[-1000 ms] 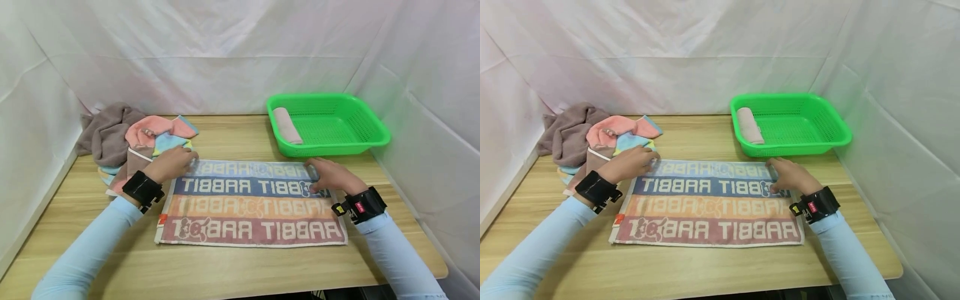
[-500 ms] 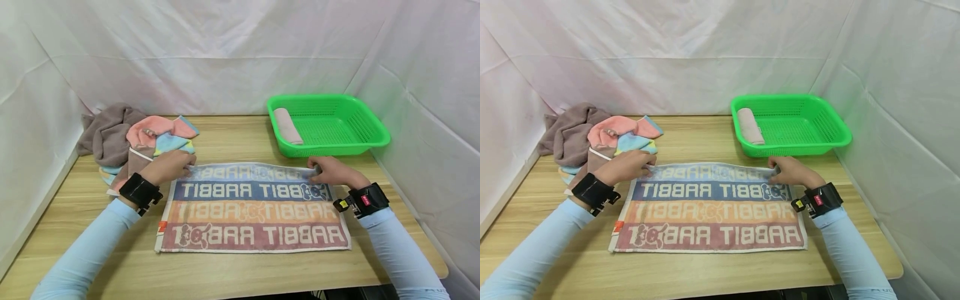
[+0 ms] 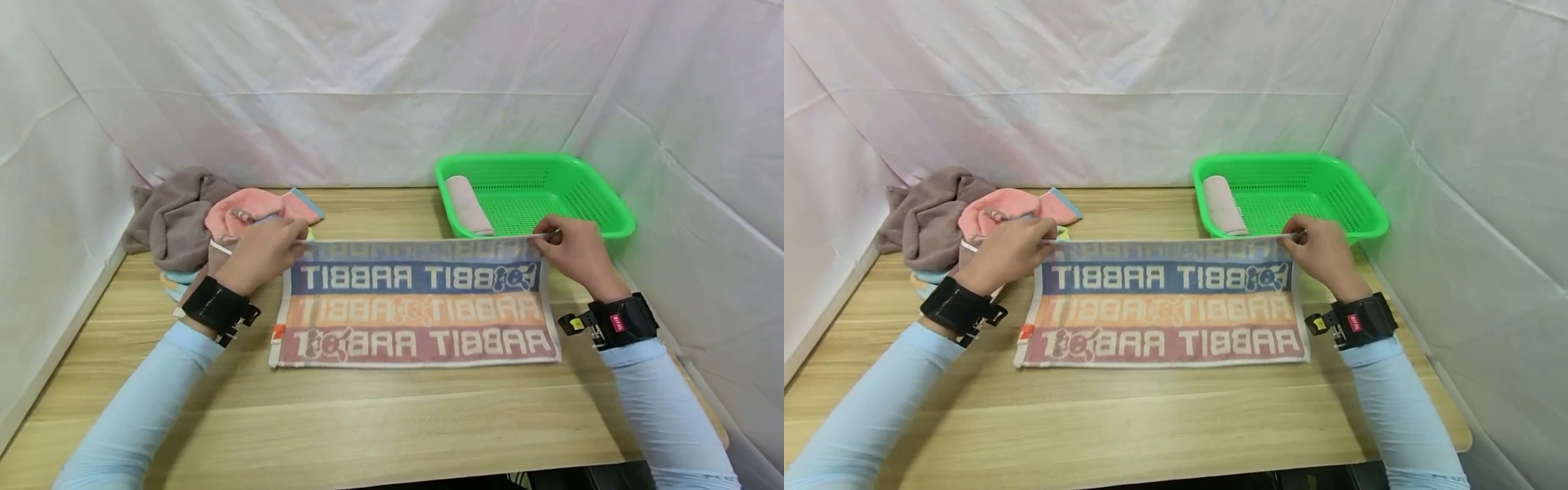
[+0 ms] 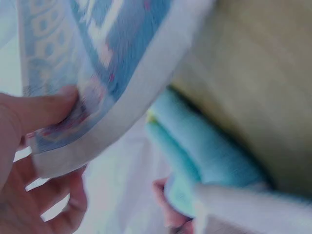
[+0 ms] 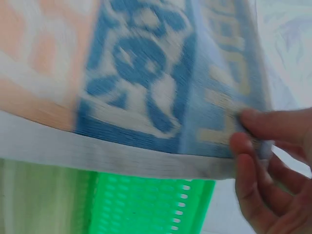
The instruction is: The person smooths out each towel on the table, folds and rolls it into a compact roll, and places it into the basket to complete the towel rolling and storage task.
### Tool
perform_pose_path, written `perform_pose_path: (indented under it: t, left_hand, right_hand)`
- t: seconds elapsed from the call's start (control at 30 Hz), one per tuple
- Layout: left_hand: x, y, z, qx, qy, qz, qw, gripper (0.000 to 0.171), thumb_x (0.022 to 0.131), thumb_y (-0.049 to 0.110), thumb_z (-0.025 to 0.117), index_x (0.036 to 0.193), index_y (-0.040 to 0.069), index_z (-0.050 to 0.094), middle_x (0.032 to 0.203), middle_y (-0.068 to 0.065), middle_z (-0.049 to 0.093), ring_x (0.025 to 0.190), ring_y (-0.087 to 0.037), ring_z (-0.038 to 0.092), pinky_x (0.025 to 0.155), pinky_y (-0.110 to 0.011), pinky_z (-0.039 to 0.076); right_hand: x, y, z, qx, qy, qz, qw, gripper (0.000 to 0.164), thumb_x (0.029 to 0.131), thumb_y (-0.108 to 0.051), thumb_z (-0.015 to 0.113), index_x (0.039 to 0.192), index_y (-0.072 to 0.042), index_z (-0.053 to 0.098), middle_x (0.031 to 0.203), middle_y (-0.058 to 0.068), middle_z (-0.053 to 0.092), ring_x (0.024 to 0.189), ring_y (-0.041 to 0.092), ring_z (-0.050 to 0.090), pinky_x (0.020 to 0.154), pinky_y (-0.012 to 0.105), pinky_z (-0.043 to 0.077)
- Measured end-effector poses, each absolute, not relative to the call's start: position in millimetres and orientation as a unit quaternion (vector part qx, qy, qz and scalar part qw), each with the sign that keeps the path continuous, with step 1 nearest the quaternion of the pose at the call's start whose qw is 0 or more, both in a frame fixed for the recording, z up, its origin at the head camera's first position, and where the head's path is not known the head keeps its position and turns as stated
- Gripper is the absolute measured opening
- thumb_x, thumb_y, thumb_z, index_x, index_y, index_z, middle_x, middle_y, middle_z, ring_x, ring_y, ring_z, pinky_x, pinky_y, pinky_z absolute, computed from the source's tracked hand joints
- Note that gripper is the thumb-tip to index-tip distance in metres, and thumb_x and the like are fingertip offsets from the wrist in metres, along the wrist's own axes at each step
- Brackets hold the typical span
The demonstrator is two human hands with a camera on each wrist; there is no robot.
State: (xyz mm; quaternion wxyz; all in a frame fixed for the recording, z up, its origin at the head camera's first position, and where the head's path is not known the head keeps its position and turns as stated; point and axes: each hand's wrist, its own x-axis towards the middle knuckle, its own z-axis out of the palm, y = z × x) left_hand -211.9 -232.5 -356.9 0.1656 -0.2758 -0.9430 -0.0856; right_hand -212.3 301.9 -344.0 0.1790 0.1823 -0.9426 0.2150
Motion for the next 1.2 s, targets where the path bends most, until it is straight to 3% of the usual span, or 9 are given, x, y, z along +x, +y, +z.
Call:
perform_pose_path:
  t: [0.1,0.2,0.3,0.47,0.6,0.77,1.0,1.1,1.2]
  left_hand:
    - [-211,-233,-346,-0.266,-0.936,-0.080,0.216,0.021,0.091,0.011,0.077,0.090,0.011,0.057,0.077,-0.005,0.052,0.060,-0.021,0.044,0.057,-0.034,0.030]
    - [-203,-236,-338,-0.274,-0.931,-0.095,0.221,0.020,0.088,0.008,0.079,0.090,0.010,0.059,0.084,-0.007,0.057,0.064,-0.021,0.049,0.058,-0.035,0.035]
    - [-194,-240,-337,-0.295,-0.931,-0.129,0.174,0.020,0.086,0.005,0.079,0.088,0.013,0.061,0.091,-0.004,0.063,0.073,-0.019,0.054,0.065,-0.034,0.041]
    - [-177,-245,-349,-0.335,-0.930,-0.138,0.063,0.026,0.080,0.003,0.081,0.080,0.021,0.061,0.091,0.002,0.062,0.079,-0.014,0.051,0.071,-0.033,0.043]
    - [-163,-247,-360,-0.342,-0.932,-0.120,0.007,0.035,0.074,0.004,0.084,0.075,0.027,0.057,0.091,0.006,0.057,0.080,-0.012,0.048,0.069,-0.030,0.041]
    - [-153,-248,-371,-0.333,-0.935,-0.115,-0.032,0.035,0.073,0.011,0.088,0.072,0.032,0.060,0.097,0.009,0.059,0.085,-0.013,0.051,0.069,-0.030,0.043]
    - [-149,-250,-379,-0.332,-0.933,-0.131,-0.049,0.023,0.074,0.040,0.092,0.071,0.039,0.070,0.104,0.007,0.062,0.097,-0.012,0.057,0.085,-0.035,0.050]
    - [-152,-248,-379,-0.334,-0.933,-0.128,-0.042,0.018,0.078,0.037,0.090,0.078,0.035,0.072,0.102,0.006,0.063,0.096,-0.013,0.057,0.083,-0.036,0.051]
    - [-155,-247,-379,-0.329,-0.935,-0.125,-0.038,0.021,0.079,0.030,0.090,0.093,0.028,0.075,0.107,0.003,0.065,0.102,-0.019,0.059,0.085,-0.039,0.051]
  right_hand:
    - [-209,303,-341,0.191,-0.928,0.219,0.233,0.009,0.088,0.003,0.073,0.095,-0.003,0.073,0.087,0.014,0.073,0.073,0.026,0.065,0.069,0.016,0.042]
    - [-200,306,-341,0.207,-0.921,0.223,0.244,0.015,0.082,0.007,0.078,0.090,-0.004,0.073,0.087,0.013,0.073,0.074,0.025,0.067,0.070,0.008,0.043]
    - [-186,312,-344,0.226,-0.925,0.205,0.224,0.021,0.075,0.006,0.084,0.082,-0.009,0.072,0.079,0.007,0.072,0.066,0.017,0.065,0.064,0.009,0.045]
    - [-165,319,-359,0.263,-0.941,0.168,0.128,0.032,0.070,0.001,0.088,0.075,-0.023,0.066,0.073,-0.009,0.066,0.062,0.000,0.052,0.058,0.020,0.044]
    - [-155,321,-370,0.269,-0.946,0.174,0.049,0.037,0.069,0.001,0.085,0.074,-0.028,0.063,0.075,-0.013,0.065,0.064,0.000,0.048,0.059,0.023,0.042]
    - [-151,321,-378,0.252,-0.949,0.180,-0.051,0.033,0.074,-0.007,0.088,0.074,-0.030,0.064,0.078,-0.015,0.065,0.070,0.003,0.054,0.064,0.025,0.044]
    - [-160,319,-385,0.250,-0.944,0.170,-0.129,0.015,0.082,-0.022,0.085,0.082,-0.030,0.072,0.082,-0.015,0.069,0.076,0.005,0.059,0.071,0.027,0.047]
    - [-167,320,-384,0.228,-0.949,0.189,-0.105,0.008,0.088,-0.027,0.081,0.091,-0.024,0.075,0.085,-0.009,0.071,0.079,0.008,0.062,0.073,0.029,0.050]
    - [-177,321,-382,0.189,-0.961,0.198,-0.041,0.015,0.093,-0.028,0.077,0.100,-0.015,0.076,0.092,0.002,0.075,0.081,0.017,0.067,0.073,0.035,0.053]
